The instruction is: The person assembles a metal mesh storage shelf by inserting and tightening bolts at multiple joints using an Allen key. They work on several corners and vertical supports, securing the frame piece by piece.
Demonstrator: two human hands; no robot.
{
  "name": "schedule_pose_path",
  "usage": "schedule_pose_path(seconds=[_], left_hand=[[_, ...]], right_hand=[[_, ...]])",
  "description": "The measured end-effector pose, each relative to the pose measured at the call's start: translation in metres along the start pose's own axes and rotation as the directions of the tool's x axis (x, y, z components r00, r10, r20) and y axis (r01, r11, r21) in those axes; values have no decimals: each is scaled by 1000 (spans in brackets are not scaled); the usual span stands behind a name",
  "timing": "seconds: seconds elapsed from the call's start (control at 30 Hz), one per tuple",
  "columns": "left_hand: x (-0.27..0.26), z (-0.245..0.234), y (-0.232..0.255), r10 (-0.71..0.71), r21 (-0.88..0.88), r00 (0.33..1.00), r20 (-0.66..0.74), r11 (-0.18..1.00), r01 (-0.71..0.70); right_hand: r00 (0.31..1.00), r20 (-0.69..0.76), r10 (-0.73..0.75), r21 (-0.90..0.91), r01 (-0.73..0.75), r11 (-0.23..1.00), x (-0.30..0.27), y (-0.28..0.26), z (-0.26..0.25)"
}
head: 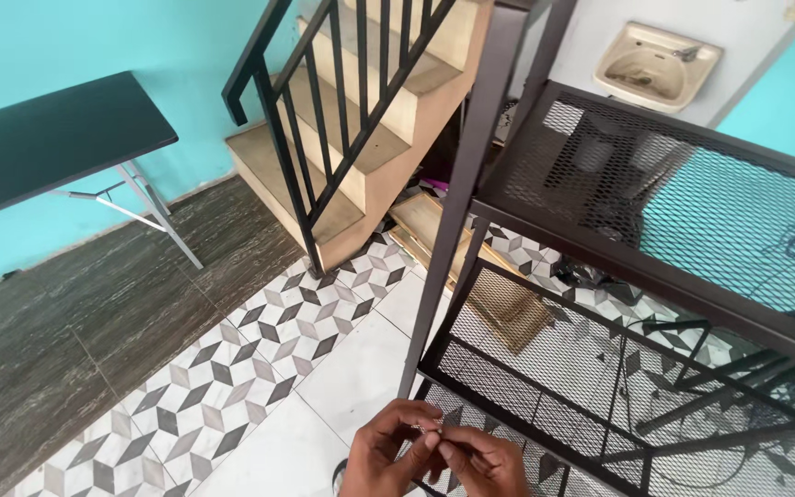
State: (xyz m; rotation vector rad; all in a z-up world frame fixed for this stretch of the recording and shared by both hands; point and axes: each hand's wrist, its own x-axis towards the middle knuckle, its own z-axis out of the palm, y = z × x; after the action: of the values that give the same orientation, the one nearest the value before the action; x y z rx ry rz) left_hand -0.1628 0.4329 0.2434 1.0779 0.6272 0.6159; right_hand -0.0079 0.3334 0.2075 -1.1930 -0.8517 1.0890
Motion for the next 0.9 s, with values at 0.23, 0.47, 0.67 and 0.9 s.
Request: schedule_pose_path(seconds=[0.23, 0.47, 0.67, 0.9], left_hand=[[29, -28, 43, 219, -139, 972, -83, 964, -228], [89, -47, 117, 345, -4, 938, 32, 938, -345], [140, -26, 169, 480, -232, 854, 198, 870, -435], [162, 10, 202, 533, -388, 772, 345, 830, -400]], right_hand=[[984, -74, -165, -58, 161, 985, 25, -42, 7], [814, -249, -525, -291, 454, 842, 85, -100, 14], [682, -318, -659, -421, 521, 743, 123, -146, 48], [630, -490, -603, -244, 565, 788, 154, -129, 83]])
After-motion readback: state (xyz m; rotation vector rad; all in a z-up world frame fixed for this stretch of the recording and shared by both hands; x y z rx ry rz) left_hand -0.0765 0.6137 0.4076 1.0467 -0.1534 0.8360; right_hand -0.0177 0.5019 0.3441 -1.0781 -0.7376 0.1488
